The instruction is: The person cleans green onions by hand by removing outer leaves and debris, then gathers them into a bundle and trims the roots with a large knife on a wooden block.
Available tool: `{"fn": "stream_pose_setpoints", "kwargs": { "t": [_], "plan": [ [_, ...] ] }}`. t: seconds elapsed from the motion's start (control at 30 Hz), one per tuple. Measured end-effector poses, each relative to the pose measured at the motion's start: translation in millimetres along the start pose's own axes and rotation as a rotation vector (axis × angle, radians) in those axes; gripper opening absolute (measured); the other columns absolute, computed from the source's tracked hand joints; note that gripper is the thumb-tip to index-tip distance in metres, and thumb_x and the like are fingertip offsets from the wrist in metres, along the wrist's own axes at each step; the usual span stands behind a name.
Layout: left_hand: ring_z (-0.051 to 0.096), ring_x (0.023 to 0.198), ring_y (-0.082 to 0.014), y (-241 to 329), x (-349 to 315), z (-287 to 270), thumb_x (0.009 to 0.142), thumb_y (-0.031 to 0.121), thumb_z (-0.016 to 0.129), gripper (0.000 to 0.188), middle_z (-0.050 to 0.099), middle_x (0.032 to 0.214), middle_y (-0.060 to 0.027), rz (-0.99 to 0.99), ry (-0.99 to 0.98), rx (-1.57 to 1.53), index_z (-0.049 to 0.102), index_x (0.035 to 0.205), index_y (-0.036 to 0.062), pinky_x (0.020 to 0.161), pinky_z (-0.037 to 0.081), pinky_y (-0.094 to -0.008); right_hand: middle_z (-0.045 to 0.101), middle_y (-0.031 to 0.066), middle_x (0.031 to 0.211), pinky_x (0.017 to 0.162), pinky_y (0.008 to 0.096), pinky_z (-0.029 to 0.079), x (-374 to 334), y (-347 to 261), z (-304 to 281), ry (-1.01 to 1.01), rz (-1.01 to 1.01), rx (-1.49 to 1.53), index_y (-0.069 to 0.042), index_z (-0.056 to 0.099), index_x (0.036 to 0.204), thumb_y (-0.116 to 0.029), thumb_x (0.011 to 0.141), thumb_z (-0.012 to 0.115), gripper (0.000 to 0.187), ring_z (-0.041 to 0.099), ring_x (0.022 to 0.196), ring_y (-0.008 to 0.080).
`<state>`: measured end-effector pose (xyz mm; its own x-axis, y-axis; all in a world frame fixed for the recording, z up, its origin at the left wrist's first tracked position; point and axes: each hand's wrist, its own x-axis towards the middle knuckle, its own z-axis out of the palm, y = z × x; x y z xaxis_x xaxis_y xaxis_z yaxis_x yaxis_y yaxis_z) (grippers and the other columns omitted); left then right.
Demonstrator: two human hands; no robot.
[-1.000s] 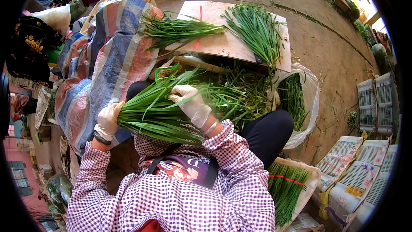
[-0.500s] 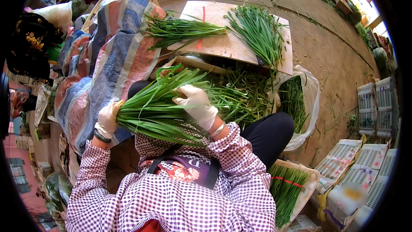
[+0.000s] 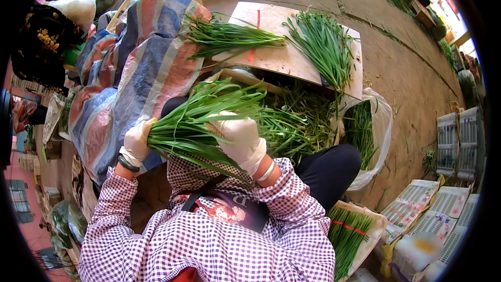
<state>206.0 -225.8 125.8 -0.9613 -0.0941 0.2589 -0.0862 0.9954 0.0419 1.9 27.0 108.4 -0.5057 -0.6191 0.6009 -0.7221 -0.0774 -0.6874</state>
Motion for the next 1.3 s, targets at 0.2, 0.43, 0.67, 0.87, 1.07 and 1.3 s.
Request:
{"fn": "stream_pose_setpoints", "kwargs": {
  "t": [0.2, 0.43, 0.67, 0.87, 1.07, 1.3],
  "plan": [
    [0.059, 0.074, -0.0201, 6.1, -1.4, -5.6, 0.081, 0.011, 0.058, 0.041, 0.059, 0.088, -0.0024, 0.149, 0.046, 0.282, 0.055, 0.122, 0.0109, 0.064, 0.048, -0.0332, 0.062, 0.0103, 0.077, 0.06, 0.0344, 0.051, 15.5, 4.6, -5.3, 0.048, 0.016, -0.051, -0.006, 0.069, 0.095, -0.01, 0.08, 0.07, 0.016, 0.062, 0.07, 0.0271],
    [0.06, 0.071, -0.0208, 9.1, 9.3, -12.2, 0.083, 0.011, 0.06, 0.037, 0.061, 0.088, -0.0043, 0.276, 0.002, 0.256, 0.056, 0.12, 0.0112, 0.062, 0.05, -0.0333, 0.068, 0.01, 0.089, 0.069, 0.0252, 0.049, 20.1, 15.8, -5.1, -0.19, 0.466, 0.583, 0.0, 0.069, 0.108, -0.003, 0.09, 0.062, 0.02, 0.062, 0.076, 0.0154],
    [0.06, 0.073, -0.018, 10.8, 10.6, -13.8, 0.079, 0.013, 0.06, 0.039, 0.059, 0.088, -0.0018, 0.321, -0.057, 0.3, 0.057, 0.118, 0.0131, 0.064, 0.049, -0.0306, 0.068, 0.0053, 0.096, 0.07, 0.021, 0.046, 33.3, 23.4, -1.1, -0.31, 0.749, 0.888, 0.0, 0.069, 0.105, -0.018, 0.096, 0.056, 0.024, 0.057, 0.075, 0.009],
    [0.059, 0.075, -0.0179, 8.6, 10.1, -13.3, 0.075, 0.016, 0.061, 0.043, 0.058, 0.088, -0.0018, 0.342, -0.084, 0.272, 0.057, 0.118, 0.0117, 0.067, 0.049, -0.03, 0.065, 0.0057, 0.095, 0.075, 0.0214, 0.048, 22.0, 37.7, 15.3, -0.34, 0.88, 1.258, -0.001, 0.062, 0.103, -0.016, 0.096, 0.054, 0.018, 0.059, 0.079, 0.01],
    [0.06, 0.077, -0.0192, 4.4, 6.2, -11.2, 0.071, 0.017, 0.063, 0.05, 0.06, 0.093, -0.0027, 0.322, -0.092, 0.26, 0.056, 0.12, 0.0115, 0.069, 0.05, -0.0302, 0.063, 0.0054, 0.091, 0.081, 0.0246, 0.05, 20.5, 25.5, 12.6, -0.379, 0.507, 0.734, 0.0, 0.065, 0.098, 0.004, 0.082, 0.067, 0.017, 0.062, 0.088, 0.0145],
    [0.062, 0.074, -0.02, 3.3, 4.8, -10.1, 0.08, 0.012, 0.061, 0.04, 0.063, 0.093, -0.0035, 0.295, -0.097, 0.228, 0.057, 0.12, 0.0136, 0.065, 0.051, -0.032, 0.063, 0.0078, 0.087, 0.073, 0.0316, 0.05, 18.2, 19.4, 7.9, -0.409, 0.195, 0.135, -0.007, 0.068, 0.092, 0.001, 0.073, 0.073, 0.021, 0.062, 0.081, 0.0252]
  ]
}}
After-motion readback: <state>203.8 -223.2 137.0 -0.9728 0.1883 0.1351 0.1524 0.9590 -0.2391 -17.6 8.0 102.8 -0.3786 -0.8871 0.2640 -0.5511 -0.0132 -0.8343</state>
